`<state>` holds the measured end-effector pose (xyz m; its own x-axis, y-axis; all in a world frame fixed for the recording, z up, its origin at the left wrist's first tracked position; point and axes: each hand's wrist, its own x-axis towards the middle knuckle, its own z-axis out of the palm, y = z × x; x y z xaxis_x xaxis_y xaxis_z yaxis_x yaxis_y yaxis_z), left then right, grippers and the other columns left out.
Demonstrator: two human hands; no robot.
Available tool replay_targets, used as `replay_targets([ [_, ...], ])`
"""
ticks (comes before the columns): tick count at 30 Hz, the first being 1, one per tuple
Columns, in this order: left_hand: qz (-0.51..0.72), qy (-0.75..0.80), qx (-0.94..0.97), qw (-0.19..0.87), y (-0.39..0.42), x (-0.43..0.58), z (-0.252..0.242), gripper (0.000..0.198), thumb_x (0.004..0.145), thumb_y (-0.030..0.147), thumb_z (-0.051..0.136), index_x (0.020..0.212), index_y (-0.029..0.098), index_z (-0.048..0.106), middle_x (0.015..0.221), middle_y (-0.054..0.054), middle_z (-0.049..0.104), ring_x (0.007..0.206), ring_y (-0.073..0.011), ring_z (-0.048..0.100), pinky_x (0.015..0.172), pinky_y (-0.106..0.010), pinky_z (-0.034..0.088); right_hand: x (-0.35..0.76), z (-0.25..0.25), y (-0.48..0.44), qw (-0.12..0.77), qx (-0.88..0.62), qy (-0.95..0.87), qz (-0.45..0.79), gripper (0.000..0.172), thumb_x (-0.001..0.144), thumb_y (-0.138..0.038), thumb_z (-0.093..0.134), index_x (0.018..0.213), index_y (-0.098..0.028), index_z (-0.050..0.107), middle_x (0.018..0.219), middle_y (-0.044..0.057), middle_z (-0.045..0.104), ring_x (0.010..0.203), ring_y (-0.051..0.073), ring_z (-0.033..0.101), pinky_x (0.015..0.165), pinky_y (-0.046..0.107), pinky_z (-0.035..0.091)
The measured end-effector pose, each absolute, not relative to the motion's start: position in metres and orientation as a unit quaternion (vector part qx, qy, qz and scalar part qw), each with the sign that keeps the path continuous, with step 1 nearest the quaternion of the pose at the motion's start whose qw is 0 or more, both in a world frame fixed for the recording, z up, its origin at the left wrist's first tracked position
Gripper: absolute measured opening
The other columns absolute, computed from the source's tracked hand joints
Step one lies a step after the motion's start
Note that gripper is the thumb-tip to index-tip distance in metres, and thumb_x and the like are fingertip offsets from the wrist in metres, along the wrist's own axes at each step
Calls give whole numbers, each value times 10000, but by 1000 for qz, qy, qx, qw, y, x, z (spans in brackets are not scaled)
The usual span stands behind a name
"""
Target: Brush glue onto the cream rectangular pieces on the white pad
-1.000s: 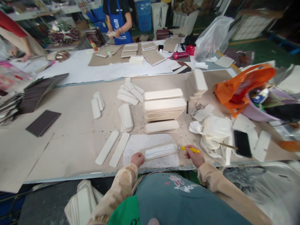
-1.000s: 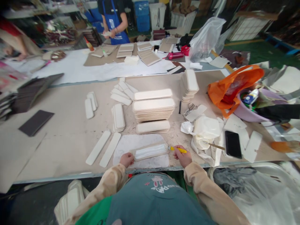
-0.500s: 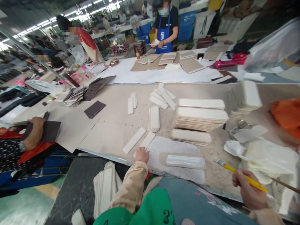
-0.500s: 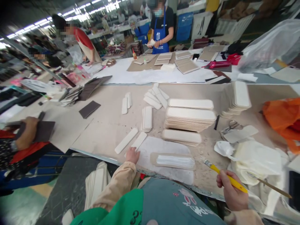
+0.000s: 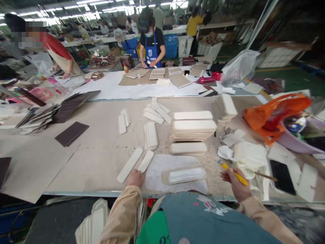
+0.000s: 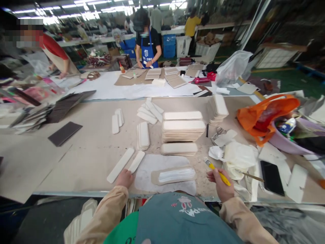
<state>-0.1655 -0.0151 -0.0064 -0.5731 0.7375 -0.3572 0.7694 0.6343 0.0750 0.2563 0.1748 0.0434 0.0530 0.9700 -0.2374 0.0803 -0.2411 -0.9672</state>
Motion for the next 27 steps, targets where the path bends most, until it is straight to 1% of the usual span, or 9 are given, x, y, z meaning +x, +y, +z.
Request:
replay_targets([
  [3,-52,901,393,177,-17,-175,-3,232,831,204,396,857,134,616,988,-132,621,925,-228,585,779,-307,418,257,43,173,431,-596,-430,524,437,650,-571,673,796,-184,533,652,17,645,550,142,628,494,240,547],
  [7,-59,925,338,165,-29,-190,4,286,867,205,295,961,155,561,991,-125,636,887,-233,611,680,-304,430,255,49,170,460,-607,-372,530,465,668,-590,643,891,-207,505,632,0,657,546,157,647,480,244,544],
  [10,-18,934,323,149,-35,-196,12,289,871,205,285,1030,177,525,982,-106,651,902,-226,612,702,-298,432,252,51,166,466,-606,-357,537,464,694,-587,619,945,-220,487,595,-9,652,550,168,653,488,257,545],
  [13,82,921,353,141,-31,-184,26,296,882,265,297,1086,188,497,993,-92,653,941,-219,603,757,-288,436,251,45,161,463,-599,-374,535,441,707,-581,610,916,-219,471,613,-8,656,552,158,648,524,271,550],
  [17,205,824,473,235,-2,-131,49,287,875,329,330,1027,205,539,926,-56,665,877,-181,611,769,-247,443,245,34,153,444,-565,-447,533,402,725,-558,609,838,-217,429,809,41,689,693,168,666,622,292,550],
  [19,211,762,536,297,17,-95,57,279,879,324,324,942,214,572,836,-41,662,790,-163,607,735,-238,445,239,30,152,428,-548,-473,542,398,724,-542,618,810,-224,396,940,66,681,811,191,664,688,318,546],
  [22,208,672,611,364,40,-48,62,294,885,312,322,884,207,596,793,-48,650,762,-153,596,731,-228,444,230,28,151,416,-523,-493,557,376,731,-507,625,822,-235,381,1062,78,647,930,203,637,807,357,515],
  [25,219,611,649,398,54,-20,62,310,894,302,318,916,191,606,836,-60,655,787,-148,592,759,-229,438,226,26,148,394,-513,-507,570,360,726,-462,644,839,-241,384,1069,65,642,983,200,613,869,356,480],
  [27,234,595,646,417,58,-13,59,314,896,306,326,928,182,614,848,-59,655,791,-145,586,769,-235,433,229,23,145,370,-518,-505,583,376,703,-446,666,825,-240,376,977,40,657,933,196,620,804,325,498],
])
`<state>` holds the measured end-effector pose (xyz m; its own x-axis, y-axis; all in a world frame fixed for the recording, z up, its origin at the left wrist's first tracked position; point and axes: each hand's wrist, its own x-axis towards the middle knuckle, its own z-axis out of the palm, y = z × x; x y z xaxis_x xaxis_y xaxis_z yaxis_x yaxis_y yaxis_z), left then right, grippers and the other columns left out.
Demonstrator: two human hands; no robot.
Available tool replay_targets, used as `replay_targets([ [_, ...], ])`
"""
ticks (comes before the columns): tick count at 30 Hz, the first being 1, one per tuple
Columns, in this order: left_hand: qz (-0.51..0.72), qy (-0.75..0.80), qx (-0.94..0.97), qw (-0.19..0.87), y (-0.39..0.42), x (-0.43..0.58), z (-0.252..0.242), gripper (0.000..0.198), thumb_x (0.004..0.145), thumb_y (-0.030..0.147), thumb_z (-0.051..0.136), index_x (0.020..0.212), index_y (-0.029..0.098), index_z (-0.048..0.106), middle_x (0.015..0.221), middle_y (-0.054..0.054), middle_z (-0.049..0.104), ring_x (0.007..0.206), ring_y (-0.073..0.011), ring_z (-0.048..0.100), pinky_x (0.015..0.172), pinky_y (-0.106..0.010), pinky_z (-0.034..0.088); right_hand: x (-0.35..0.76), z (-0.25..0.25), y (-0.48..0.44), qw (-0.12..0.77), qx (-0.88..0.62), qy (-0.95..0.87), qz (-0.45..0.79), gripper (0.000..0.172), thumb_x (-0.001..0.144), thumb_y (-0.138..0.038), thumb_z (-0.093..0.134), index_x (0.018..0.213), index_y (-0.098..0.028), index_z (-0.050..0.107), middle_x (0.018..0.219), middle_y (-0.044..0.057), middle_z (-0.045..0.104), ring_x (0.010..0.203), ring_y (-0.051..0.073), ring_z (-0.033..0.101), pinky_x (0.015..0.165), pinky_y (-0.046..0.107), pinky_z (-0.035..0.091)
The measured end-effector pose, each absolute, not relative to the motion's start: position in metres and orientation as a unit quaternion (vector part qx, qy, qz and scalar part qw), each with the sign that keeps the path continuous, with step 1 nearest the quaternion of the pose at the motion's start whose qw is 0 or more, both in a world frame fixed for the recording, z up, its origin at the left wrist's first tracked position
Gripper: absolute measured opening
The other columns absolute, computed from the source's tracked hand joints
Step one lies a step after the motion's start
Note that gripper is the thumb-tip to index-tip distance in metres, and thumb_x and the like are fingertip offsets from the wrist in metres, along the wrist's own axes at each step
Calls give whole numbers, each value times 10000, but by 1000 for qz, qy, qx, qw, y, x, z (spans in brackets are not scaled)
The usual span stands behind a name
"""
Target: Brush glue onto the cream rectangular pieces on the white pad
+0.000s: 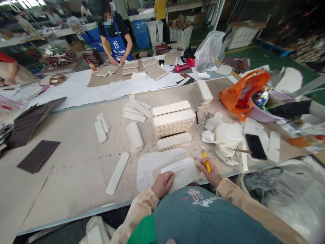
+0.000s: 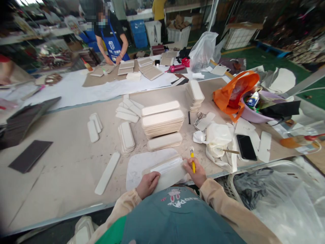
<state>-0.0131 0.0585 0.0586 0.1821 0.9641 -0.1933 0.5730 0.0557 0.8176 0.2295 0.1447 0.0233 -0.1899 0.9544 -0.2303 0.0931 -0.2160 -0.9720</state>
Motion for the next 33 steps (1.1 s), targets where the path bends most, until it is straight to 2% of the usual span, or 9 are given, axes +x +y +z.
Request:
replay_targets([
  [2,251,594,619,448,60,-12,53,309,889,324,357,900,175,627,824,-48,652,772,-140,577,758,-242,431,237,17,140,350,-530,-504,585,398,678,-445,683,797,-237,366,805,-8,637,752,167,623,657,275,503],
  [5,295,612,503,533,52,-17,38,269,813,389,505,870,155,626,718,-15,621,676,-123,550,655,-235,432,253,5,136,337,-564,-537,529,396,664,-452,687,769,-230,376,593,-72,493,496,103,485,476,225,411],
  [7,330,607,383,613,42,-22,27,345,696,438,638,865,139,606,649,7,589,575,-103,521,559,-223,417,262,-4,137,328,-583,-570,477,377,676,-457,675,768,-227,390,585,-70,461,482,99,446,470,231,394],
  [10,366,602,228,672,26,-29,11,481,530,443,754,850,134,571,616,16,583,491,-92,511,501,-232,431,267,-13,142,305,-600,-612,417,376,678,-487,658,759,-224,401,681,-19,544,558,131,515,547,269,443],
  [13,387,688,163,592,21,-32,-4,442,501,390,766,794,146,544,603,16,590,513,-109,554,531,-255,479,261,-20,149,269,-599,-648,387,375,690,-531,616,738,-226,402,679,-3,572,572,154,551,563,286,453],
  [16,385,758,150,504,28,-32,-19,306,583,313,711,741,167,494,528,46,552,486,-99,547,515,-233,473,251,-28,158,251,-592,-673,364,357,719,-552,556,728,-229,404,629,-17,555,537,149,538,543,277,439],
  [24,328,846,174,384,37,-40,-42,126,706,170,555,828,165,523,578,35,575,542,-103,584,527,-203,447,234,-43,178,236,-592,-684,354,342,723,-542,553,739,-228,421,649,-24,553,555,148,537,585,281,428],
  [27,294,863,185,368,29,-44,-45,177,741,196,524,911,150,542,667,7,604,583,-111,599,559,-223,460,234,-46,178,253,-603,-665,360,354,708,-545,571,731,-226,417,664,-20,552,575,150,539,593,281,431],
  [33,229,867,250,365,21,-37,-41,414,672,299,662,1042,143,563,819,-23,622,655,-110,584,671,-244,465,236,-52,172,276,-596,-656,373,357,705,-546,578,725,-227,418,670,-14,556,604,157,543,615,285,435],
])
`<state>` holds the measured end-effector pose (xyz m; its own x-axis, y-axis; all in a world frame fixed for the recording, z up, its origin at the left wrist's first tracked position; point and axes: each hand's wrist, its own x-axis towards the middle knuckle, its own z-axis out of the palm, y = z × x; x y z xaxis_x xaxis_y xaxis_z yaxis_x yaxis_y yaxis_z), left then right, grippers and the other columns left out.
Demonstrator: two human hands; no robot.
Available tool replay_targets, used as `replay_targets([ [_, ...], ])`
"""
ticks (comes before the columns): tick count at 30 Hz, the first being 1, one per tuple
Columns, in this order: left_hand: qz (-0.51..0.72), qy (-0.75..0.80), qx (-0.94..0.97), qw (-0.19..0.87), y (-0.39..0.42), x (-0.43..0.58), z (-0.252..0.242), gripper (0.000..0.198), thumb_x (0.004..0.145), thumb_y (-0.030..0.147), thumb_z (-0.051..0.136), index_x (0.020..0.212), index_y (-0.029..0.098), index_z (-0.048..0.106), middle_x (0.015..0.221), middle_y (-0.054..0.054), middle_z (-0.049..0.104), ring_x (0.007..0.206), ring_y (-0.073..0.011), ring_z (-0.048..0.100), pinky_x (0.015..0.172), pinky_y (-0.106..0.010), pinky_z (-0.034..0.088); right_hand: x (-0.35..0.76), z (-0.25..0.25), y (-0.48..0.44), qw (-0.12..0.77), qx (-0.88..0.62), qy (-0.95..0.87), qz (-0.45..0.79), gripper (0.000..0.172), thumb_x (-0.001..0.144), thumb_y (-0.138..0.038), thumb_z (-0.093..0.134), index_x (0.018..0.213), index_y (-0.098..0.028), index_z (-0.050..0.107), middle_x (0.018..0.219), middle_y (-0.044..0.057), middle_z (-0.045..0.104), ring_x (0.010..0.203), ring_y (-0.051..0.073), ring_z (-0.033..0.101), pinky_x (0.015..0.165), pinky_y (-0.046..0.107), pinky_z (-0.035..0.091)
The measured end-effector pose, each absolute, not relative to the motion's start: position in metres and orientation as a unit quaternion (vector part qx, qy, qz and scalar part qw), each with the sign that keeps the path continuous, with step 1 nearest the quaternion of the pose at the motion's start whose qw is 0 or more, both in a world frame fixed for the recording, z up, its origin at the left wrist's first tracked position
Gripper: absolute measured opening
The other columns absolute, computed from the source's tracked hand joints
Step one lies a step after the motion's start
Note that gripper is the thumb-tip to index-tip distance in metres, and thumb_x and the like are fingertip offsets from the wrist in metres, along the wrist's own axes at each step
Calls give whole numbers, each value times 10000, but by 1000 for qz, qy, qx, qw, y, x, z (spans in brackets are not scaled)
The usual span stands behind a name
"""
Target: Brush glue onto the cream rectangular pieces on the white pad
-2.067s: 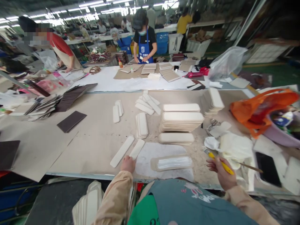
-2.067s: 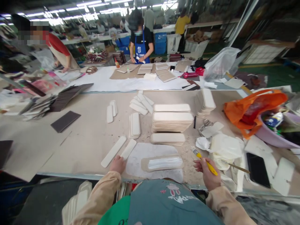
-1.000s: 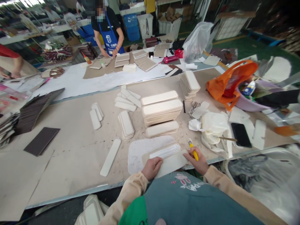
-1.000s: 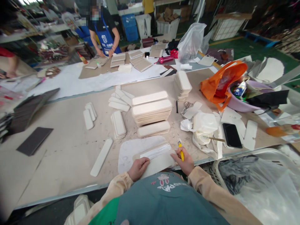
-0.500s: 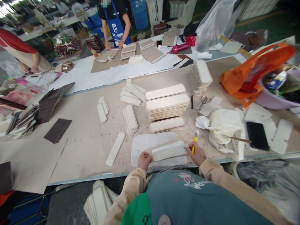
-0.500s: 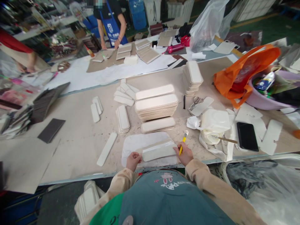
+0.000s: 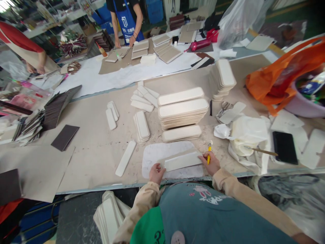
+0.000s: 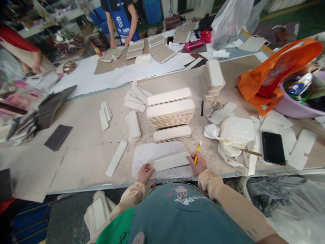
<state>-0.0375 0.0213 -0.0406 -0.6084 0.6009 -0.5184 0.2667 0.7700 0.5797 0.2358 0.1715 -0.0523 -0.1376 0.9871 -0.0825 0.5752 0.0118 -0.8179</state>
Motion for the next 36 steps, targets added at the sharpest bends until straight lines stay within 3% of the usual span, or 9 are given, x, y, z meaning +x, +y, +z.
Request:
replay_targets([
  [12,140,875,311,344,31,-37,-38,385,696,385,656,995,159,569,794,-16,605,710,-135,566,662,-248,405,226,-60,169,296,-606,-640,368,382,700,-573,579,724,-228,416,682,-9,576,608,162,556,600,287,437],
  [28,114,875,325,340,39,-39,-33,219,752,318,607,913,173,575,677,9,587,656,-129,557,607,-233,368,219,-60,169,268,-626,-636,363,425,687,-631,555,726,-230,420,685,8,600,606,181,573,599,306,441],
  [36,113,860,368,334,40,-40,-30,449,764,325,587,1187,198,507,708,9,581,696,-143,552,652,-241,384,220,-61,170,253,-625,-642,364,417,683,-628,545,755,-233,430,659,4,588,607,192,578,585,313,438],
])
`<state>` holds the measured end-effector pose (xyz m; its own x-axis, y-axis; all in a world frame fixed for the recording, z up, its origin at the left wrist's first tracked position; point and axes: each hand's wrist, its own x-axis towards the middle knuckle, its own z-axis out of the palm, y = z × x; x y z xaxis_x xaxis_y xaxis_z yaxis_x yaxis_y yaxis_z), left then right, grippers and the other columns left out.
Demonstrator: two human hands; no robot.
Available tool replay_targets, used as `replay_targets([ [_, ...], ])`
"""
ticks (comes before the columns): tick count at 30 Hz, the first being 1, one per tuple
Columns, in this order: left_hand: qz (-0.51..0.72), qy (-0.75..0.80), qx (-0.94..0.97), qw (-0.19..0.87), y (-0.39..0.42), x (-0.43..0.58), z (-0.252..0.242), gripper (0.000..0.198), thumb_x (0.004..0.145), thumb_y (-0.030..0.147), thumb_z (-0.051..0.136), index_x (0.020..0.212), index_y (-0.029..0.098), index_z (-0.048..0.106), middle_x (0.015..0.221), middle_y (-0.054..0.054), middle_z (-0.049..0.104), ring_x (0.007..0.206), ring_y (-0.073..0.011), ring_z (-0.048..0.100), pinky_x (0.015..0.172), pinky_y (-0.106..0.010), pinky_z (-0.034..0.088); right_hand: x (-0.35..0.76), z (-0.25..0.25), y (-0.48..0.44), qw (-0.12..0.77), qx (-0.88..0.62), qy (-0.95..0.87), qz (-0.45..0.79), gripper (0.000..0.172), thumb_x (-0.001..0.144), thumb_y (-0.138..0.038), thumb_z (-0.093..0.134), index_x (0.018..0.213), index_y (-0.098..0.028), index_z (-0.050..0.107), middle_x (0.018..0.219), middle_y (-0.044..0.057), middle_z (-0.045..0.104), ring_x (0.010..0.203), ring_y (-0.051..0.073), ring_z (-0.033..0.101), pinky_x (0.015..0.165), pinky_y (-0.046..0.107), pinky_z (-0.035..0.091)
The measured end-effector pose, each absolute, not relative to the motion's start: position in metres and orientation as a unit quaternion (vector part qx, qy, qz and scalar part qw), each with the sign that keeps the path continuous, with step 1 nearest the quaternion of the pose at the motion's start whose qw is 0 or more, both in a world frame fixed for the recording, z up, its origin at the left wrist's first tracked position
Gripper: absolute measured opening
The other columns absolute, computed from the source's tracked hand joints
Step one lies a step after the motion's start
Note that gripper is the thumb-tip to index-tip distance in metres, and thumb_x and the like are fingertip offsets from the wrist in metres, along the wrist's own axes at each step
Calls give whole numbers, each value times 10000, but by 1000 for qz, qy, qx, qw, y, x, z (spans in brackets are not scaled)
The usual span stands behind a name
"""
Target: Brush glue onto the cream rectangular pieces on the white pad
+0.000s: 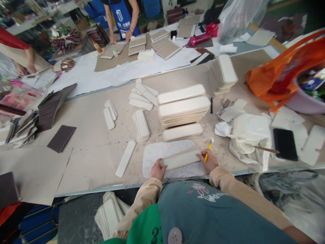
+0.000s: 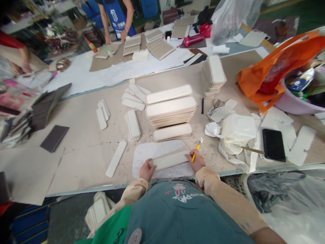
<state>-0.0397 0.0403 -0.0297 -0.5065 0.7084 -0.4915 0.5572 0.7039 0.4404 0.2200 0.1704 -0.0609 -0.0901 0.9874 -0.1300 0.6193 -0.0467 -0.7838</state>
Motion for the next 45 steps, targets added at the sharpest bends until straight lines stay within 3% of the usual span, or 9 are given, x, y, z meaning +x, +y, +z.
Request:
replay_targets([
  [16,87,839,439,310,45,-41,-36,375,788,283,555,1155,205,560,786,-18,580,717,-147,537,685,-255,393,221,-64,181,273,-624,-625,380,351,700,-539,570,834,-230,470,687,8,592,631,196,595,633,368,484],
  [30,63,844,432,311,54,-38,-32,323,775,245,559,1091,192,514,891,-37,575,817,-158,567,729,-258,417,226,-73,188,242,-641,-636,355,258,711,-427,538,853,-225,464,675,11,595,624,200,598,609,356,477],
  [35,79,844,437,300,56,-37,-33,303,754,239,564,1044,183,495,983,-65,550,863,-167,572,727,-259,423,230,-77,190,227,-609,-678,344,189,708,-364,543,828,-241,466,765,20,597,712,209,592,660,358,478],
  [39,74,850,432,290,57,-37,-36,257,732,237,579,966,177,491,942,-62,552,828,-167,568,706,-257,412,233,-77,192,222,-588,-704,332,172,715,-352,539,825,-240,468,815,50,594,808,235,581,715,370,471],
  [45,75,857,414,299,58,-35,-35,207,716,235,589,890,184,490,793,-25,568,714,-152,550,636,-250,385,233,-76,192,211,-577,-717,330,129,738,-326,515,833,-247,476,795,50,582,778,233,577,705,371,470],
])
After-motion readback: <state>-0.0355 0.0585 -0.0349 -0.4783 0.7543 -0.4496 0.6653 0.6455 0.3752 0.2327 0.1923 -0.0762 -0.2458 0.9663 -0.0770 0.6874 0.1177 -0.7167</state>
